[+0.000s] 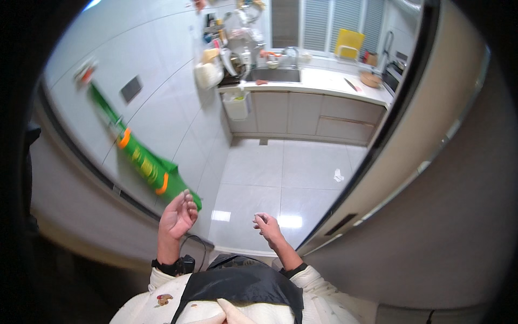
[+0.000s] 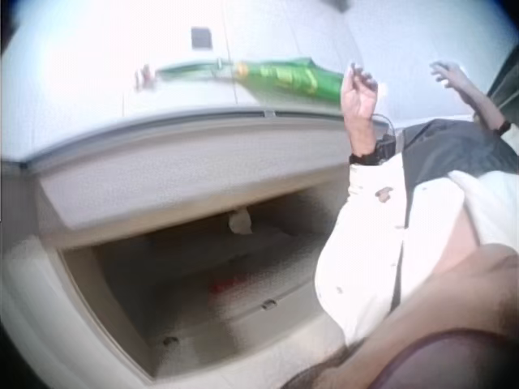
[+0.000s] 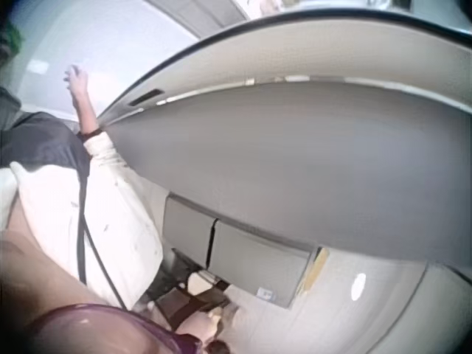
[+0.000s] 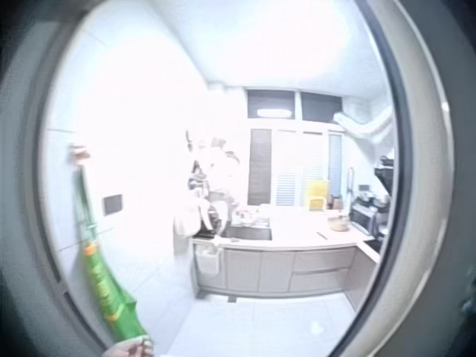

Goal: The person prepares dough by kneading and rolling it into a log, then cuts it into small pieces. They shape each piece into a round dumpling wrapper and coat them with flour on a cutting board.

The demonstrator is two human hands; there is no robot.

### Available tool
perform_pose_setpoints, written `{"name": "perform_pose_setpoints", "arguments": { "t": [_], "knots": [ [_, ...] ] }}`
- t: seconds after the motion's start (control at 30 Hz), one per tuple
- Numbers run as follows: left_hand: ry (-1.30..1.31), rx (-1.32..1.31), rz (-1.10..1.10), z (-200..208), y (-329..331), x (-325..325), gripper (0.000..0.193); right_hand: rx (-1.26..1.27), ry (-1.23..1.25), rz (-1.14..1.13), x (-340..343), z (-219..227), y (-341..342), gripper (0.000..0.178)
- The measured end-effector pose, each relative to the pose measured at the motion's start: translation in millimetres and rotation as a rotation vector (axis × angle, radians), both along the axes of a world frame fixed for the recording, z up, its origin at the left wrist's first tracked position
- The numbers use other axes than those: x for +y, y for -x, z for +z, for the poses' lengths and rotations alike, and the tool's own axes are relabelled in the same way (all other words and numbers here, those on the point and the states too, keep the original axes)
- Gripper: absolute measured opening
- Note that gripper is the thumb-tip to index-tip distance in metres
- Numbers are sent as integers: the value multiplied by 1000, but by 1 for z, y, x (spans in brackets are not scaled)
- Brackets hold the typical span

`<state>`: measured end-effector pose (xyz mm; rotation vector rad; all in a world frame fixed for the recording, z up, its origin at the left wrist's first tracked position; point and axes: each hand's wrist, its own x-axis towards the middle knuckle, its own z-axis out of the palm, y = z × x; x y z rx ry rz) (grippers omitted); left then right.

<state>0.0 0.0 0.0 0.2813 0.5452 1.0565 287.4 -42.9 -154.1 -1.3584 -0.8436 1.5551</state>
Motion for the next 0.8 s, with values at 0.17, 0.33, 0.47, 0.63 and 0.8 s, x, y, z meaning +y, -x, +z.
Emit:
{"name": "perform_pose_setpoints", "arguments": {
  "t": [0.17, 0.33, 0.47, 0.63, 0.8],
  "knots": [
    [-33, -63, 32, -5, 37, 156, 16, -30, -9, -191, 122, 13, -30, 36],
    [47, 46, 100, -34, 59, 337, 15, -66, -13, -471, 215, -40, -84, 35],
    [-22, 39, -78, -15, 0, 481, 14, -74, 193, -813, 242, -73, -130, 33],
    [-80, -1, -325, 16, -142, 618, 15, -322, 295, -1107, 231, -57, -217, 23],
    [-25, 38, -550, 6, -291, 682, 16, -53, 278, -1605, 231, -60, -280, 23]
  ]
}}
